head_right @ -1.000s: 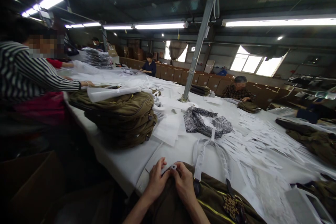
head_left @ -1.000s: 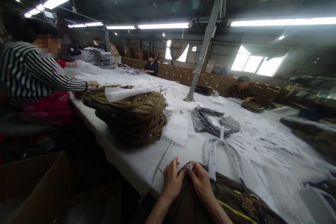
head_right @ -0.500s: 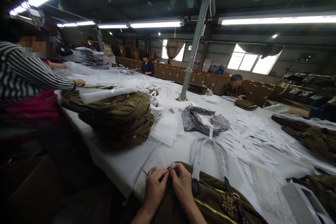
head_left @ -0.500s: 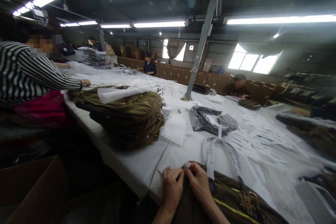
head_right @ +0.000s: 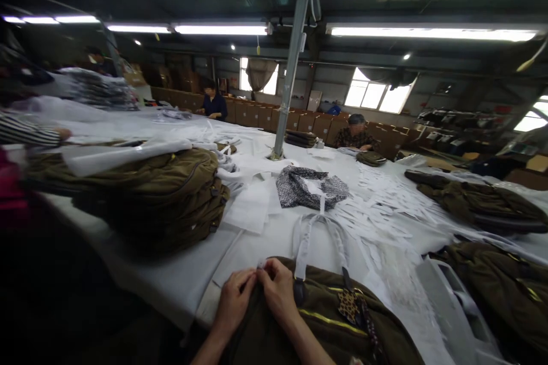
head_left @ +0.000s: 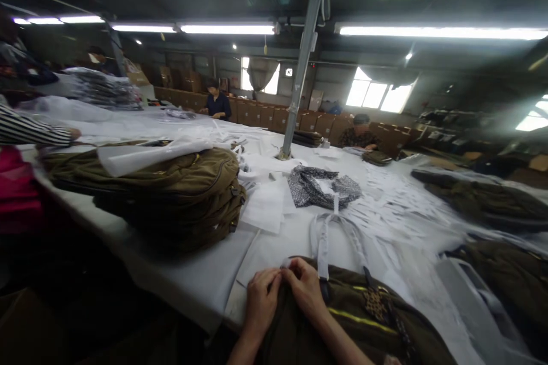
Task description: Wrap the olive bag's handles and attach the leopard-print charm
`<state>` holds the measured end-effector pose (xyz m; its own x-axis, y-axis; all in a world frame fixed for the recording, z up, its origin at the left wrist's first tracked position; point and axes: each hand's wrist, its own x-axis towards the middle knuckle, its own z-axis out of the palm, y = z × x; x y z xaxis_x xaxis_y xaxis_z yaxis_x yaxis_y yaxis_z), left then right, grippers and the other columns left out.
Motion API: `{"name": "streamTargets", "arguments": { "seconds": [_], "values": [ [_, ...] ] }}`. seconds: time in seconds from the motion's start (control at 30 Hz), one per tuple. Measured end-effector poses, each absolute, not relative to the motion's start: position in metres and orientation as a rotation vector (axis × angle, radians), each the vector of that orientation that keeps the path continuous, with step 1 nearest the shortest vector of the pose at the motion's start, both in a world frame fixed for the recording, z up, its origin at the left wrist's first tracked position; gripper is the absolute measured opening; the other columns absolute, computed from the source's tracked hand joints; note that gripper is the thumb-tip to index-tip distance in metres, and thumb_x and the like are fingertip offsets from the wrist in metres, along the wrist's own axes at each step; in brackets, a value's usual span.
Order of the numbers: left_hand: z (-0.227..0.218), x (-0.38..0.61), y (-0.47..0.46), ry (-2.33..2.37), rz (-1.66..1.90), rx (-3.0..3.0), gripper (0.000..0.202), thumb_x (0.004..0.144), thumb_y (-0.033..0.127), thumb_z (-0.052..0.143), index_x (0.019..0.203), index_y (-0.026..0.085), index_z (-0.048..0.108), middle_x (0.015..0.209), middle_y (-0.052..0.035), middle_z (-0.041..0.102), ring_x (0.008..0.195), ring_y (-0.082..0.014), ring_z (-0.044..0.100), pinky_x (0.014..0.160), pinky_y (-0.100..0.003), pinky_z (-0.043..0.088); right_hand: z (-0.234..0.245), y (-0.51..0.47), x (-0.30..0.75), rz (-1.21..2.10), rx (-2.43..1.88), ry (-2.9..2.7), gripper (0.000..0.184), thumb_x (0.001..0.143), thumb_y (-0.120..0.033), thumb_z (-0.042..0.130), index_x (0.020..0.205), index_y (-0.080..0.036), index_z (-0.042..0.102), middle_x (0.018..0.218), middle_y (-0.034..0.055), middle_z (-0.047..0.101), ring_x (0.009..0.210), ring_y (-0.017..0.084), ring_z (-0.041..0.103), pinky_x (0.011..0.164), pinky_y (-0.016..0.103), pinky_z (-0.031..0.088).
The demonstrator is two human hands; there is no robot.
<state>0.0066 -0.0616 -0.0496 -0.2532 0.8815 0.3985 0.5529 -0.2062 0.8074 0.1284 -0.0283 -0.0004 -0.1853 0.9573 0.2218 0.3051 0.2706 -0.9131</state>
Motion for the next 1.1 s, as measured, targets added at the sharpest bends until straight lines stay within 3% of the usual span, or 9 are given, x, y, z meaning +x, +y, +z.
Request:
{"name": "streamTargets", "arguments": {
  "seconds": [0.23,0.3,0.37,0.43,0.6,0.7,0.8,0.93,1.1],
  "values": [
    [-0.059,0.004,-0.056,1.727,1.393,1.813,0.019,0.082,0.030,0.051,0.087,0.022,0.067,0.091,-0.0043,0.070,0.088,-0.0196,0.063,0.082,-0.035,0.050,-0.008,-0.028,0.121,0.883,-1.217,-1.701,0.023,0.080,-0.032,0.051,0.069,-0.016,0.063,0.059,-0.0014,0.059,0.058,0.014,0.056,0.058,0.022,0.043],
    [-0.058,0.004,-0.056,1.764,1.369,1.826,0.016,0.080,0.029,0.052,0.082,0.021,0.066,0.089,-0.0046,0.070,0.086,-0.0196,0.063,0.081,-0.034,0.050,-0.008,-0.021,0.123,0.943,-1.248,-1.648,0.031,0.085,-0.039,0.042,0.087,-0.016,0.064,0.064,0.0005,0.061,0.052,0.014,0.058,0.052,0.023,0.044],
    [-0.054,0.005,-0.057,1.804,1.358,1.808,0.014,0.079,0.029,0.053,0.080,0.020,0.065,0.086,-0.0050,0.070,0.084,-0.0196,0.063,0.079,-0.033,0.050,-0.004,-0.012,0.136,1.036,-1.276,-1.514,0.043,0.086,-0.044,0.037,0.113,-0.014,0.054,0.076,0.0046,0.064,0.050,0.014,0.060,0.047,0.024,0.046],
    [-0.051,0.005,-0.058,1.827,1.353,1.778,0.015,0.080,0.030,0.052,0.079,0.019,0.062,0.082,-0.0048,0.069,0.080,-0.0192,0.062,0.076,-0.031,0.049,0.005,-0.004,0.161,1.064,-1.289,-1.377,0.052,0.086,-0.047,0.036,0.124,-0.013,0.043,0.086,0.0085,0.065,0.055,0.016,0.063,0.046,0.025,0.047],
    [-0.050,0.006,-0.060,1.800,1.329,1.702,0.022,0.082,0.037,0.046,0.080,0.019,0.059,0.078,-0.0039,0.066,0.078,-0.0187,0.061,0.072,-0.029,0.047,0.030,-0.009,0.231,0.842,-1.382,-1.497,0.045,0.083,-0.045,0.043,0.109,-0.011,0.056,0.076,0.0065,0.067,0.063,0.018,0.063,0.060,0.028,0.048],
    [-0.052,0.005,-0.055,1.782,1.295,1.630,0.028,0.083,0.042,0.044,0.081,0.019,0.059,0.077,-0.0046,0.066,0.076,-0.0188,0.061,0.070,-0.028,0.047,0.031,-0.032,0.229,0.725,-1.469,-1.810,0.036,0.083,-0.042,0.044,0.083,-0.015,0.067,0.067,0.0047,0.067,0.064,0.018,0.061,0.062,0.027,0.044],
    [-0.053,0.002,-0.052,1.751,1.275,1.587,0.033,0.082,0.046,0.043,0.083,0.018,0.061,0.080,-0.0060,0.068,0.078,-0.0195,0.063,0.072,-0.029,0.048,0.020,-0.052,0.196,0.516,-1.643,-2.051,0.039,0.078,-0.049,0.051,0.063,-0.017,0.067,0.063,0.0059,0.066,0.065,0.021,0.060,0.060,0.028,0.040],
    [-0.046,-0.003,-0.064,1.887,1.364,1.439,0.044,0.077,0.050,0.045,0.098,0.016,0.062,0.102,-0.0110,0.068,0.097,-0.0245,0.061,0.083,-0.035,0.049,0.008,-0.062,0.160,0.361,-1.685,-2.123,0.017,0.068,-0.035,0.063,0.067,-0.018,0.066,0.072,0.0060,0.067,0.074,0.022,0.060,0.064,0.028,0.039],
    [-0.051,0.020,-0.089,1.838,1.285,1.341,0.050,0.077,0.050,0.046,0.114,0.019,0.055,0.101,-0.0073,0.069,0.091,-0.0226,0.065,0.074,-0.032,0.055,0.011,-0.056,0.167,0.740,-1.485,-1.773,0.013,0.072,-0.025,0.058,0.065,-0.018,0.066,0.064,0.0004,0.066,0.061,0.014,0.058,0.057,0.022,0.038]
  ]
}}
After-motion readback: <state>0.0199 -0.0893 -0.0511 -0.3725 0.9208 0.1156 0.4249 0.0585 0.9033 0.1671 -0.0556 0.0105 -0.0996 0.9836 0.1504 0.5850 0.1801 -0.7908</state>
